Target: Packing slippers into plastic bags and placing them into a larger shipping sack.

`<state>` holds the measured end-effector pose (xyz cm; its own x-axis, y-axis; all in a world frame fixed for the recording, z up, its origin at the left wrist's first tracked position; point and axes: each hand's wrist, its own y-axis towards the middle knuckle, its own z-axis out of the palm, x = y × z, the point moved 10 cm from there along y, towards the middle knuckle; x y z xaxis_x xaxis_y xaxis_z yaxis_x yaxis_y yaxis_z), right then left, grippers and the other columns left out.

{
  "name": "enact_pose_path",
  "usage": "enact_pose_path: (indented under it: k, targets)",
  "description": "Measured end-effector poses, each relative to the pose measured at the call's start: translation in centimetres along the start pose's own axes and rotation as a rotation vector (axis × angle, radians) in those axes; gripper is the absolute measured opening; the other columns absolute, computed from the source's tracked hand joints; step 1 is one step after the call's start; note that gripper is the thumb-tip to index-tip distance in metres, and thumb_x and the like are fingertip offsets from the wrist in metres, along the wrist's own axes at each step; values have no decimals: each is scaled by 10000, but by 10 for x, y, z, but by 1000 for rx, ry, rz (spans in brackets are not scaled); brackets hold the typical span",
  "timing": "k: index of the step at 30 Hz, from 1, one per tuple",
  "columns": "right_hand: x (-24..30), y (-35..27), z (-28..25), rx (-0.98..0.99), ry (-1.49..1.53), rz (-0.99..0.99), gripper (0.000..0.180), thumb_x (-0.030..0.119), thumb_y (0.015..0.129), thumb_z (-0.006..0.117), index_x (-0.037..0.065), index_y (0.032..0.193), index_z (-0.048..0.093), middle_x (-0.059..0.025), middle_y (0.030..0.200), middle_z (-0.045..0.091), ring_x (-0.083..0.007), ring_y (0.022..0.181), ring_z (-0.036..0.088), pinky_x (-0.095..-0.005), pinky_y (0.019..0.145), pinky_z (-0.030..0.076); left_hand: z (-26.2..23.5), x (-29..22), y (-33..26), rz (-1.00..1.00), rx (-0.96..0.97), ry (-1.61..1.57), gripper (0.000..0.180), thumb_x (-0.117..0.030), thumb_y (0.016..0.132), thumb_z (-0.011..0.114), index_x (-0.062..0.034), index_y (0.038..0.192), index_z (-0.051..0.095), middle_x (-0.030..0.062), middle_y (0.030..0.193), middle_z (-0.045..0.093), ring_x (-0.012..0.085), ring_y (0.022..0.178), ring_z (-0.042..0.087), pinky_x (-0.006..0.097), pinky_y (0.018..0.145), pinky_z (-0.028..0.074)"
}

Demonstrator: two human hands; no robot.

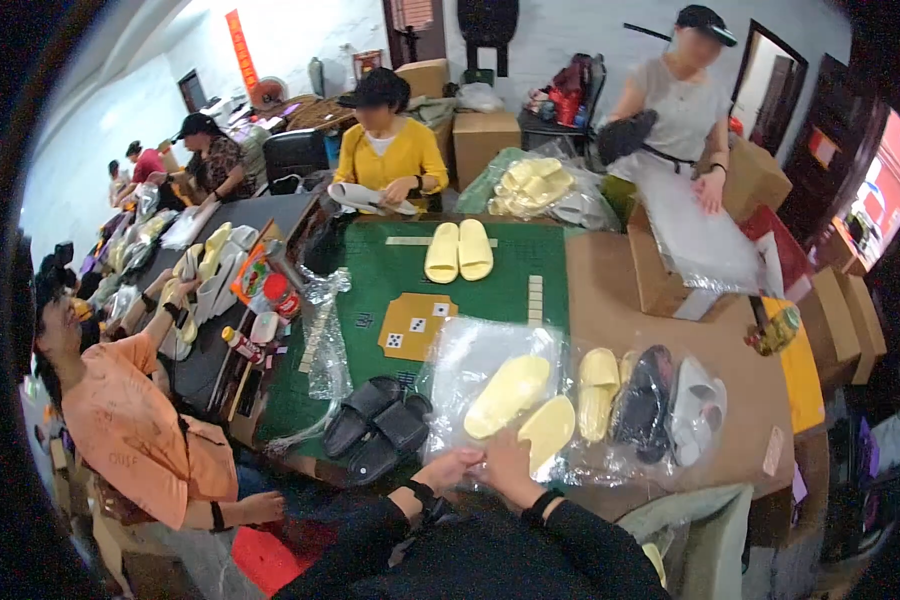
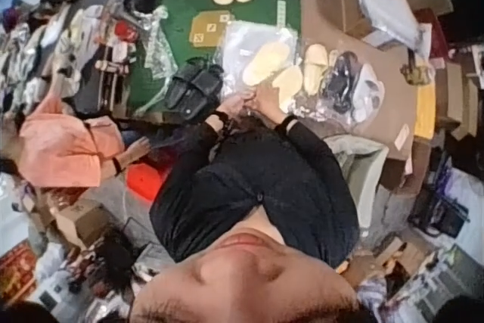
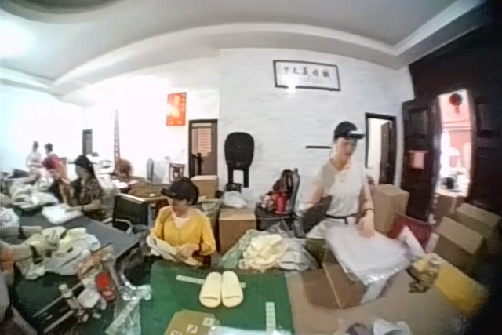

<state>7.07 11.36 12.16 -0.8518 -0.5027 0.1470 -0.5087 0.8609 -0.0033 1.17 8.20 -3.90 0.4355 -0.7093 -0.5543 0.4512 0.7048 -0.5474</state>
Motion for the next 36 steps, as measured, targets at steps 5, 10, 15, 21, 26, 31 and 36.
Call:
enact_pose_path:
  k: [5,10,15,21,26,31,36]
  targets:
    - [-13,5,23,-37,-63,-105,304,242,712,581,85,972,581,-104,951,567,-266,993,487,-425,773,355,20,-18,1,66,91,41,319,-226,906,478,-14,1136,543,46,1136,549,140,1037,496,265,875,391]
    - [-41,8,-33,-225,-5,-56,137,121,699,527,71,820,568,-117,832,570,-294,870,510,-428,728,366,-4,1,2,49,5,-41,453,-272,922,434,-33,1304,384,53,1250,469,159,1137,443,264,941,341]
    - [-100,3,-99,-247,208,98,181,93,656,510,23,815,561,-155,788,546,-335,833,503,-420,737,390,2,-4,14,321,175,729,535,-386,879,479,-28,1269,408,131,1237,461,248,1127,449,344,949,339]
    - [-169,-18,-137,-474,302,77,159,25,666,521,19,820,561,-155,790,559,-358,790,511,-433,700,404,12,-1,6,233,31,1456,533,-479,863,456,-53,1177,518,203,1248,452,341,1224,344,415,981,331]
    - [-162,-15,-100,-296,159,75,86,97,728,555,27,768,586,-158,761,577,-360,753,531,-432,679,412,7,9,-4,183,-101,1789,425,-316,811,483,-136,1194,527,211,1304,355,422,1215,301,562,946,286]
    - [-151,-20,-81,-263,172,107,60,84,725,560,34,758,568,-142,781,570,-349,793,526,-434,691,403,8,17,-10,180,-206,1787,448,-295,796,490,-188,1230,506,202,1383,234,454,1254,201,597,976,198]
    - [-154,-29,-83,-343,170,31,64,91,711,582,38,745,566,-134,810,578,-337,808,529,-427,708,402,10,17,-11,202,-245,1832,488,-303,761,590,-224,1232,490,187,1384,232,453,1245,217,634,940,226]
